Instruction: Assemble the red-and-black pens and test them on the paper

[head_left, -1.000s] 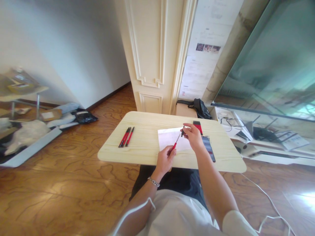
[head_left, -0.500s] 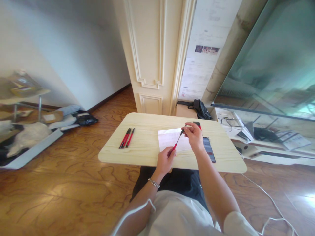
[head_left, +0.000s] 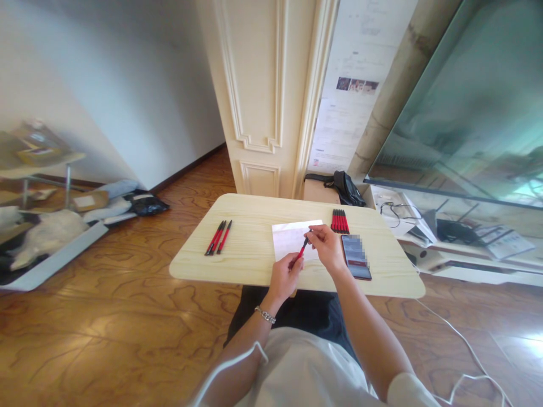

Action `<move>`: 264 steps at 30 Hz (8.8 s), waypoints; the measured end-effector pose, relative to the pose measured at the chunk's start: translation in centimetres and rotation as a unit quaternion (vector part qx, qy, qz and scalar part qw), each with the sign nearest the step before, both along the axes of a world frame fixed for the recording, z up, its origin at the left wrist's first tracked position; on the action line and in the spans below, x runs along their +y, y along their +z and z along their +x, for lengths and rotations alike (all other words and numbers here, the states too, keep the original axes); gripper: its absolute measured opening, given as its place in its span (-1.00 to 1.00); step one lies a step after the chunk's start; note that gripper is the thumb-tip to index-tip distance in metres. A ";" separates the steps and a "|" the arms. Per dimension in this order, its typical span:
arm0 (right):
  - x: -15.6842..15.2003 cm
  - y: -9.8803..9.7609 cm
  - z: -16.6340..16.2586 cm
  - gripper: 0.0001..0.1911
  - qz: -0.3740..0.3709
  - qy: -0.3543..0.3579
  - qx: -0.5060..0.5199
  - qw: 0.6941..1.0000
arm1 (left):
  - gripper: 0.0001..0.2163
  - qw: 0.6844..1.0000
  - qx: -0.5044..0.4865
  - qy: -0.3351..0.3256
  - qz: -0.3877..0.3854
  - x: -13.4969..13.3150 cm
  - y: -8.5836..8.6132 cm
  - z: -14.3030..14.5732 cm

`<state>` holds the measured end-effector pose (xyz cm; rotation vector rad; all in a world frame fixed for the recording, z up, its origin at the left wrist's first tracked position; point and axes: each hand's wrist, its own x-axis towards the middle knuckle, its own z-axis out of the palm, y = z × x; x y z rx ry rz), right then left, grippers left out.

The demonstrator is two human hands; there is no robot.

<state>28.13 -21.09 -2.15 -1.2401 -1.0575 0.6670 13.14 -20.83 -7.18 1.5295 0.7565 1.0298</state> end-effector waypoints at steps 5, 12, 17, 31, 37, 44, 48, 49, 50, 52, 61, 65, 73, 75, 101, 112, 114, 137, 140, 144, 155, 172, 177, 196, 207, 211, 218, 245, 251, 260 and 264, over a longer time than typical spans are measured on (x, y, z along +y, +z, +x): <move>-0.1 -0.4 0.2 -0.68 0.010 0.013 0.029 0.999 | -0.64 1.000 -0.003 -0.019 -0.009 0.0 0.1 -0.2; -0.3 -0.6 0.5 -0.72 0.025 0.040 0.033 0.998 | -0.64 0.999 -0.003 -0.048 -0.013 0.2 0.1 -0.4; -0.7 -0.7 0.6 -0.72 0.024 0.046 0.036 0.998 | -0.66 0.999 0.001 -0.052 -0.013 0.4 -0.1 -0.4; -1.8 -0.6 0.5 -0.72 0.013 0.060 0.071 0.996 | -0.68 0.935 -0.132 -0.144 -0.296 -0.4 1.4 -0.3; -2.1 -0.4 -0.2 -0.65 -0.021 -0.033 0.019 0.999 | -0.74 0.986 -0.044 0.011 -0.159 -1.2 1.3 0.7; -1.8 -1.2 -1.4 -0.56 -0.074 -0.110 -0.044 0.990 | -0.81 0.987 0.072 0.141 0.036 -1.4 1.3 0.3; -2.0 -1.2 -1.3 -0.61 -0.068 -0.076 -0.002 0.995 | -0.74 0.994 0.008 0.038 -0.105 -1.1 1.3 0.3; -2.1 -0.9 -1.2 -0.62 -0.067 -0.052 0.027 0.996 | -0.72 0.987 -0.017 0.005 -0.157 -1.0 1.3 0.3; -2.2 -0.6 -1.0 -0.62 -0.067 -0.026 0.063 0.995 | -0.69 0.978 -0.041 -0.026 -0.203 -1.0 1.3 0.3; -2.4 0.1 -0.8 -0.57 -0.070 0.024 0.134 0.988 | -0.65 0.958 -0.080 -0.075 -0.264 -1.1 1.5 0.2; -2.3 -0.7 -1.3 -0.69 -0.067 0.014 0.129 0.989 | -0.70 0.956 -0.104 -0.051 -0.268 -1.7 1.3 0.6; -2.2 -1.3 -1.9 -0.67 -0.049 -0.055 0.091 0.993 | -0.69 0.972 -0.078 0.014 -0.222 -1.6 1.2 0.9; -2.5 -0.4 -1.3 -0.60 -0.077 0.053 0.192 0.977 | -0.63 0.949 -0.093 -0.106 -0.282 -1.9 1.5 0.4; -2.4 -0.7 -1.3 -0.64 -0.080 0.044 0.187 0.978 | -0.67 0.955 -0.088 -0.093 -0.268 -1.9 1.1 0.6; -1.9 -2.1 -2.0 -0.69 -0.072 -0.048 0.108 0.990 | -0.74 0.990 -0.012 0.008 -0.141 -2.0 0.1 1.0; -2.1 -1.4 -2.1 -0.66 -0.085 -0.031 0.102 0.991 | -0.75 0.995 0.013 0.009 -0.099 -1.7 0.4 0.8; -2.3 -1.2 -1.9 -0.62 -0.084 -0.003 0.105 0.991 | -0.73 0.993 -0.014 0.004 -0.113 -1.3 0.6 0.8; -2.7 -3.5 -3.1 -0.83 0.034 0.028 0.484 0.874 | -0.68 0.970 -0.177 0.016 -0.168 -0.5 1.7 1.4; -2.2 -2.7 -0.9 -0.81 0.070 0.014 0.515 0.854 | -0.66 0.984 -0.109 0.031 -0.135 -0.1 1.2 0.6; -2.3 -1.9 2.0 -0.77 0.095 0.031 0.524 0.846 | -0.81 0.991 -0.025 0.128 -0.012 1.1 0.4 -0.9; -2.4 -1.5 3.1 -0.64 0.028 -0.009 0.457 0.889 | -0.86 0.950 0.163 0.166 0.206 2.1 -0.8 -1.4; -0.9 -0.9 3.5 -0.76 0.016 0.012 0.432 0.902 | -0.79 0.918 0.249 0.047 0.306 1.8 -0.1 -0.8; -0.5 -2.1 3.2 -0.46 -0.057 -0.121 0.301 0.944 | -0.77 0.912 0.264 0.047 0.310 1.7 0.0 -0.6; -0.3 -5.0 1.3 -0.75 -0.168 -0.060 0.034 0.983 | -0.75 0.900 0.287 0.059 0.322 1.7 -0.4 -0.5; -0.1 -5.1 0.7 -0.83 -0.210 -0.093 -0.114 0.967 | -0.76 0.908 0.274 0.053 0.314 1.8 -0.6 -0.4; -0.1 -4.7 0.6 -0.85 -0.213 -0.098 -0.129 0.964 | -0.76 0.905 0.279 0.054 0.316 1.8 -0.6 -0.4; 0.0 -4.9 0.8 -0.87 -0.228 -0.104 -0.155 0.956 | -0.76 0.907 0.275 0.057 0.314 1.8 -0.5 -0.4; -1.1 -2.3 3.8 -0.40 0.015 0.059 0.467 0.882 | -0.78 0.897 0.292 0.062 0.325 1.9 -0.5 -0.6; -0.4 -1.5 3.7 -0.55 0.061 0.043 0.495 0.866 | -0.78 0.902 0.286 0.060 0.318 1.9 -0.4 -0.7; -1.2 -0.1 2.6 -0.93 0.136 0.009 0.460 0.877 | -0.84 0.950 0.180 0.062 0.247 1.1 1.0 -0.7; -2.1 0.0 0.3 -0.91 0.126 0.032 0.455 0.881 | -0.70 0.993 0.087 0.026 0.072 0.2 1.9 -0.1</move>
